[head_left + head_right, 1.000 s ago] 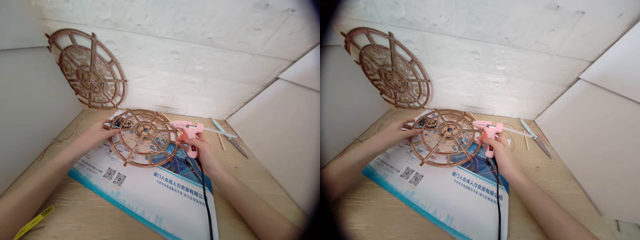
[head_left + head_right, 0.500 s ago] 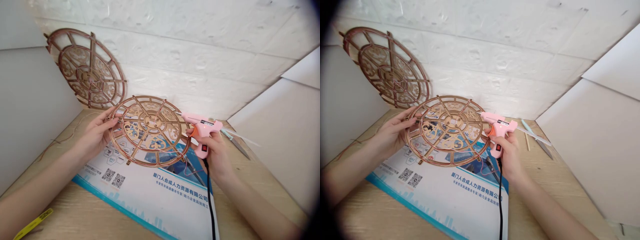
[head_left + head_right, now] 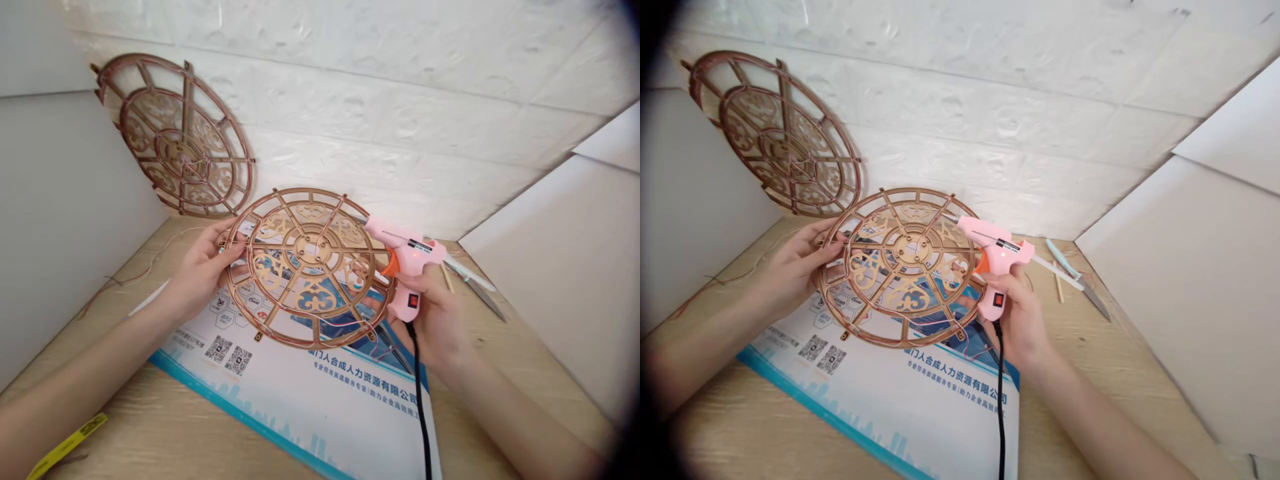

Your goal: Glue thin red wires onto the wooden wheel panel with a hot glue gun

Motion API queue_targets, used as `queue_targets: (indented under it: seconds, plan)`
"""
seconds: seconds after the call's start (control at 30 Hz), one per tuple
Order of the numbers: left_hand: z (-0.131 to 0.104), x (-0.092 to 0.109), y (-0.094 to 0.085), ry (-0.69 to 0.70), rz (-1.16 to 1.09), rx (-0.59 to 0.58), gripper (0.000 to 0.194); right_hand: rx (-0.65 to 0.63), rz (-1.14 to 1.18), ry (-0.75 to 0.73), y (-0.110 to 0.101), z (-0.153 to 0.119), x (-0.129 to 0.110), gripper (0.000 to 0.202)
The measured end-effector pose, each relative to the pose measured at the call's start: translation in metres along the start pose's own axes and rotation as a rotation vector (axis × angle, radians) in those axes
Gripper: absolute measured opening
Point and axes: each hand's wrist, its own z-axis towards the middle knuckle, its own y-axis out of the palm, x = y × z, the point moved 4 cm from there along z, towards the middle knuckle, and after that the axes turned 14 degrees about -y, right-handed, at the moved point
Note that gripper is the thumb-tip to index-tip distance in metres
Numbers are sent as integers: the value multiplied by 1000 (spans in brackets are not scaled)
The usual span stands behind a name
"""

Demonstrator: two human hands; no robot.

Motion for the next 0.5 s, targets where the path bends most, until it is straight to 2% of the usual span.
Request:
queue_targets:
  seconds: [0.07,0.2,0.27,0.4,0.5]
  plan:
    - [-2,-3,4,-17,30,-4,56,-6,6,9,0,2,1,53]
    - [-11,-15,14,-103,75,-33,88,15,3,24,-3,8,4,60]
    - [-18,-20,19,-155,81,-38,97,36,0,27,-6,11,4,58]
    - [-25,-25,21,-251,87,-21,79,38,-2,48,-10,16,7,54]
    - [-20,-21,13,-297,106,21,49,-2,2,79,-11,17,10,53]
